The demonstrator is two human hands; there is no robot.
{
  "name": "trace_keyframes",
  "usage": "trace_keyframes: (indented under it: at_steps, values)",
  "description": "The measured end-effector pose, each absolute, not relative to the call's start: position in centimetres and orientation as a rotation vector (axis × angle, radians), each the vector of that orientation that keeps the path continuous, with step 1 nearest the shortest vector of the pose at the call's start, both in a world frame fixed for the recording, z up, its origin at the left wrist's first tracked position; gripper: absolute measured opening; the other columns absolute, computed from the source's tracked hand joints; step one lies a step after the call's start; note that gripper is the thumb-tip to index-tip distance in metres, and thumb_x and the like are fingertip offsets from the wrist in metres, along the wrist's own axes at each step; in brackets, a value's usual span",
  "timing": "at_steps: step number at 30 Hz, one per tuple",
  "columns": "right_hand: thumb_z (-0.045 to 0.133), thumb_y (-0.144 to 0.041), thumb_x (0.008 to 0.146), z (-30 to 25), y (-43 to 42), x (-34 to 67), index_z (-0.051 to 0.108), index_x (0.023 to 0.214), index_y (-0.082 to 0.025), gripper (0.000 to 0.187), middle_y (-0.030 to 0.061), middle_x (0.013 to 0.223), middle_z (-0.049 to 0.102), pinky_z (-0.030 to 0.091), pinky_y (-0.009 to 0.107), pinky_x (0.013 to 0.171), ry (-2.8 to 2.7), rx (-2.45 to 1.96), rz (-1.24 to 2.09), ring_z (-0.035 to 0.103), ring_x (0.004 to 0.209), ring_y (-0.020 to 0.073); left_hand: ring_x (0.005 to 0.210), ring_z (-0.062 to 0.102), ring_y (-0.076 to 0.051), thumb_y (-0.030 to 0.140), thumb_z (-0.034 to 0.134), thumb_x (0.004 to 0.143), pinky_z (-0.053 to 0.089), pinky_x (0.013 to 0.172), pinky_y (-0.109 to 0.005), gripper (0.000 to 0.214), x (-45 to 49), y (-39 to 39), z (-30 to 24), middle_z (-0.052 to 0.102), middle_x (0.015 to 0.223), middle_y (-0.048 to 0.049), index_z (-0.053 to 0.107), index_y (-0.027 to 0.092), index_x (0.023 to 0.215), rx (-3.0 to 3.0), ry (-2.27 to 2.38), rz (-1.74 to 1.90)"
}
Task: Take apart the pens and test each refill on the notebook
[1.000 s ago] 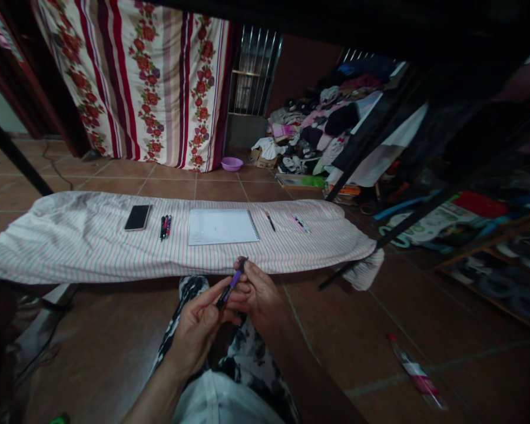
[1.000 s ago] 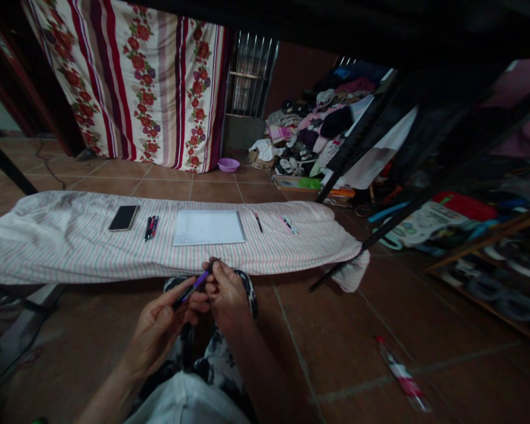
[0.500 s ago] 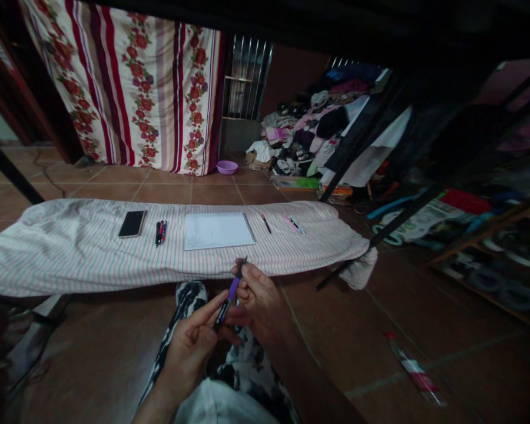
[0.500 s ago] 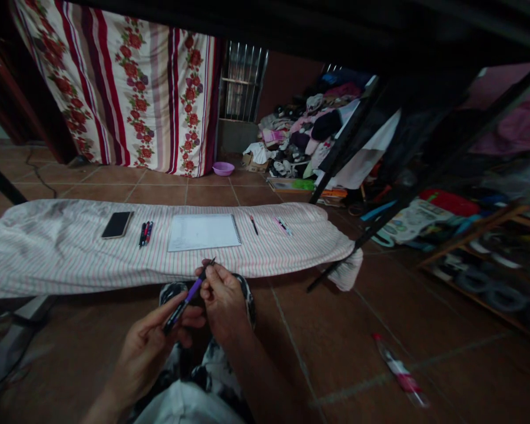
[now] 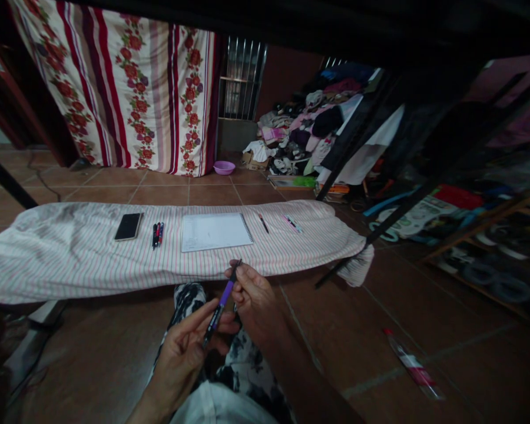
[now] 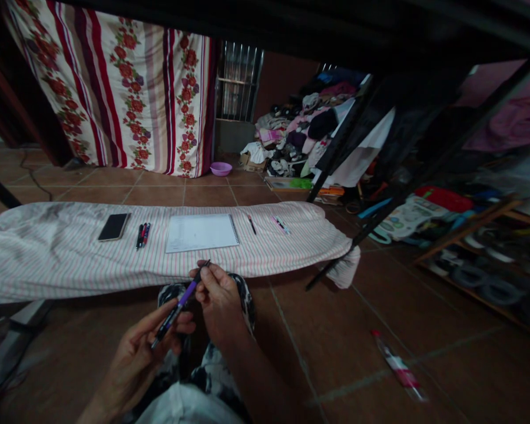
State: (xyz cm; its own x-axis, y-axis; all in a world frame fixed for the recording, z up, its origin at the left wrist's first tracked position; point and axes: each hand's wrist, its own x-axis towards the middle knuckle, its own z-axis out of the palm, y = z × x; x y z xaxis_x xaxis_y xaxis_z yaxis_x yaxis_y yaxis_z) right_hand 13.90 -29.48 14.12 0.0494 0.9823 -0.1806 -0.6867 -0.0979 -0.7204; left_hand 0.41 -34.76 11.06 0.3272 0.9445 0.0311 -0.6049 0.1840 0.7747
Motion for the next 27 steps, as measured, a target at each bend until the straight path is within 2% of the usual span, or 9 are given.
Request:
trace_keyframes:
  at_steps: [11,16,27]
  values:
    - [0.077,-0.029,0.060,13.70,-29.58,13.61,0.064,0.078,-0.014,0.027,0.0016,0.070,0.064,0.033,0.010,0.040,-0.485,-0.778,1.543,0.042,0.047,0.0016,0.085,0.062,-0.023,0.043,0.073,0.062,0.049,0.065,-0.026,0.052,0.11,-34.93,10.46,0.068,0.095,-0.0140,0.065,0.022,0.109,0.778,0.548,1.201]
    - [0.078,-0.027,0.058,13.47,-29.50,13.56,0.065,0.078,-0.014,0.027,0.0023,0.070,0.065,0.033,0.009,0.040,-0.452,-0.771,1.546,0.044,0.048,0.0015,0.087,0.062,-0.022,0.040,0.072,0.064,0.049,0.067,-0.025,0.049,0.01,-34.81,10.69,0.068,0.098,-0.0121,0.064,0.025,0.111,0.787,0.506,1.160]
    - [0.079,-0.031,0.054,14.09,-29.85,13.08,0.063,0.075,-0.013,0.032,0.0005,0.068,0.064,0.033,0.009,0.038,-0.445,-0.834,1.563,0.040,0.045,0.0006,0.078,0.064,-0.021,0.035,0.075,0.062,0.049,0.065,-0.025,0.049,0.17,-34.79,11.20,0.069,0.090,-0.0115,0.065,0.024,0.109,0.818,0.463,1.195]
